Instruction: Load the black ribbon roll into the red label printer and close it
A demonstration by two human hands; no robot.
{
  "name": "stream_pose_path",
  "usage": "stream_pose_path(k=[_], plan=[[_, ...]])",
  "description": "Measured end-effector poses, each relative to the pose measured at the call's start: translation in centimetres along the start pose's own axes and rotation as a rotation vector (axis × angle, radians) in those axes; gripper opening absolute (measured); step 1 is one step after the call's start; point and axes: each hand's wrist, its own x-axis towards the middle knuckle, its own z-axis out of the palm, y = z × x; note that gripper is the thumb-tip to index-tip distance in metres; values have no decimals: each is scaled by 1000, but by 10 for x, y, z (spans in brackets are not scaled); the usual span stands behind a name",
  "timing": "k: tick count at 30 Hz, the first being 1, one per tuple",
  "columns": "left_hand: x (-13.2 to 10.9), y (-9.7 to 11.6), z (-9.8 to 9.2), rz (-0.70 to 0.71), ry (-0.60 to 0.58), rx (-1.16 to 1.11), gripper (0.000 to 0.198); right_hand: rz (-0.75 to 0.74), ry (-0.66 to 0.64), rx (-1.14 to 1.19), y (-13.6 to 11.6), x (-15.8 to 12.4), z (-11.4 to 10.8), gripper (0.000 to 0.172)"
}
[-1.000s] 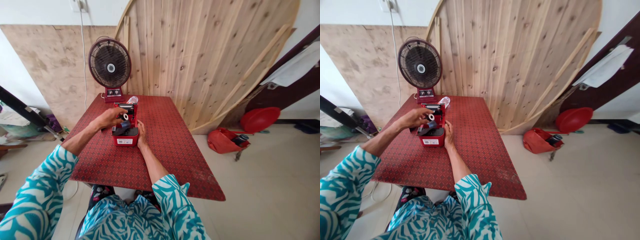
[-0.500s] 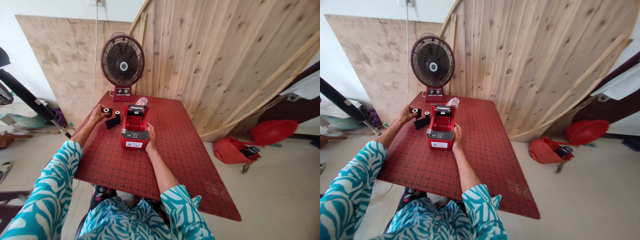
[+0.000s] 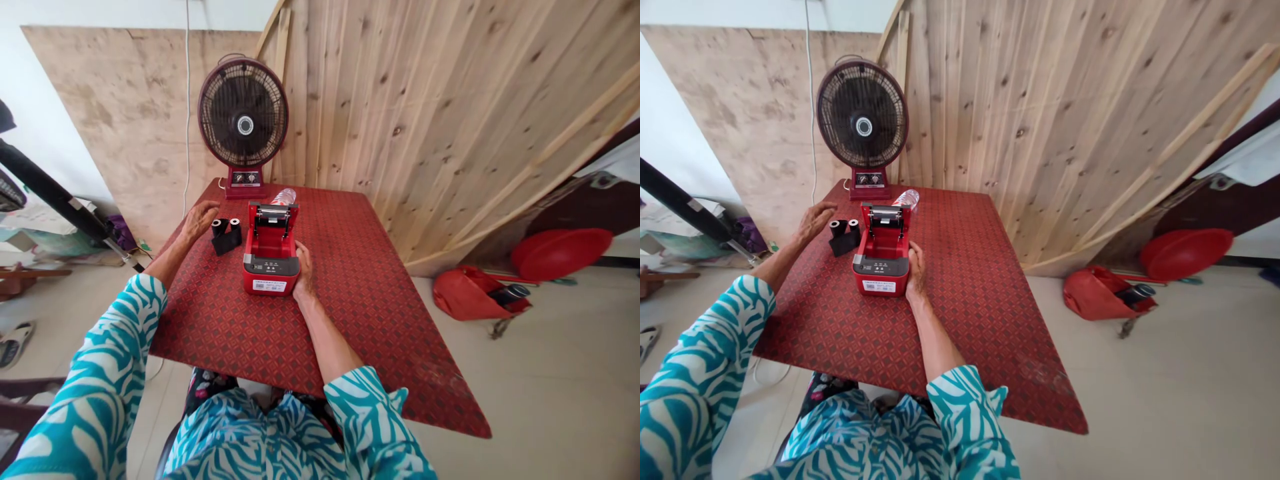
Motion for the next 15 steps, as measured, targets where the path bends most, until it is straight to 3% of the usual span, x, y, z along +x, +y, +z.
stream_pose_path(k=[6, 8, 12, 15], plan=[[11, 47, 10, 46, -380, 429, 52, -2, -2, -31, -4, -2, 1, 54], [13, 55, 15, 28, -450, 543, 50, -4, -2, -39, -4, -2, 0, 54], [15, 55, 19, 27, -452, 597, 44, -11, -24, -33, -1, 0, -1, 53], [15, 49, 15, 35, -381, 513, 39, -24, -28, -43, 2, 1, -2, 50]])
